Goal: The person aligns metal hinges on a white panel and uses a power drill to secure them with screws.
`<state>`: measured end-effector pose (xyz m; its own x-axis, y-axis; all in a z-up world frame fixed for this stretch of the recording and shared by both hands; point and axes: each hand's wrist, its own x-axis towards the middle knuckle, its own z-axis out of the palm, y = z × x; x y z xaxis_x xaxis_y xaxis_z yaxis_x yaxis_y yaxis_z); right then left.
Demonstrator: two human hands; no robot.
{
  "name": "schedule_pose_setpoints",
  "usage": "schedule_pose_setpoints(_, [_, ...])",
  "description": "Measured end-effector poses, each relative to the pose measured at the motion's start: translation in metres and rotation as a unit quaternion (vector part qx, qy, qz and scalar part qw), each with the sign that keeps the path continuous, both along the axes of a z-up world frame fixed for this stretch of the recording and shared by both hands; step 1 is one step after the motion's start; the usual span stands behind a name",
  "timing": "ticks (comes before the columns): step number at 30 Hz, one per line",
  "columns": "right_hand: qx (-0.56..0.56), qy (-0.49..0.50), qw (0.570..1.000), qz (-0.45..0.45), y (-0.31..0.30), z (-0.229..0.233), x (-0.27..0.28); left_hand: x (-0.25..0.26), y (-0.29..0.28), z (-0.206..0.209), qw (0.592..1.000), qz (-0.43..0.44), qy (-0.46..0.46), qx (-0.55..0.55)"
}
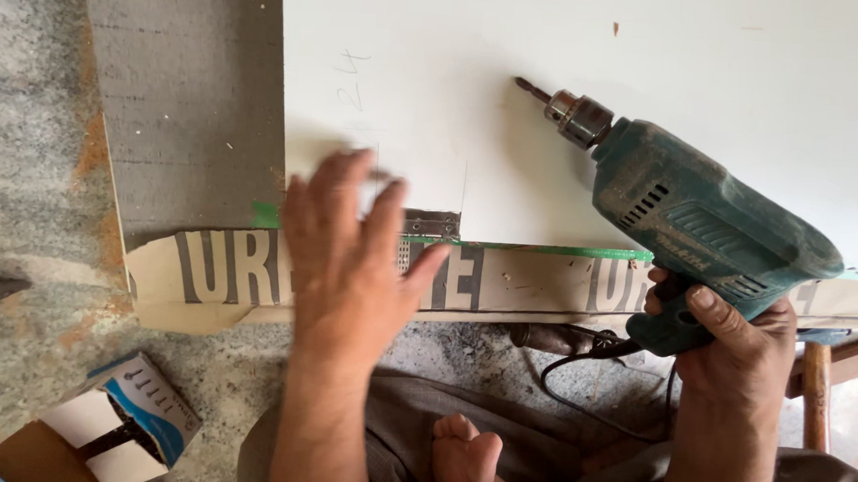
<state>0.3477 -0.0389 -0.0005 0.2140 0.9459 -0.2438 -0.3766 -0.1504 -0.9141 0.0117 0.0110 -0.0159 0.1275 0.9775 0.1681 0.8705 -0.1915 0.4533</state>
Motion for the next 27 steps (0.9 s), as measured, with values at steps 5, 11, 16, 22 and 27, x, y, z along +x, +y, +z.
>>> schedule_pose_setpoints(5, [0.001,0.0,1.0,-0.002,0.0,0.0,-0.001,0.016,0.003,-0.011,0.999,-0.018,0.033,0.001])
schedule_pose_setpoints(11, [-0.005,0.006,1.0,0.009,0.002,-0.001,-0.002,0.012,0.003,-0.009,1.0,-0.017,0.015,0.002])
schedule_pose_setpoints(16, [-0.017,0.008,1.0,0.0,-0.001,-0.003,0.002,0.003,0.003,-0.001,1.0,-0.013,0.0,-0.013])
schedule_pose_setpoints(22, [-0.019,0.01,1.0,0.003,0.002,-0.006,0.004,-0.021,-0.002,0.012,0.998,0.035,0.023,-0.052])
schedule_pose_setpoints(27, [-0.018,0.005,1.0,0.016,0.002,-0.006,0.004,-0.031,-0.008,0.015,0.993,0.065,0.025,-0.095])
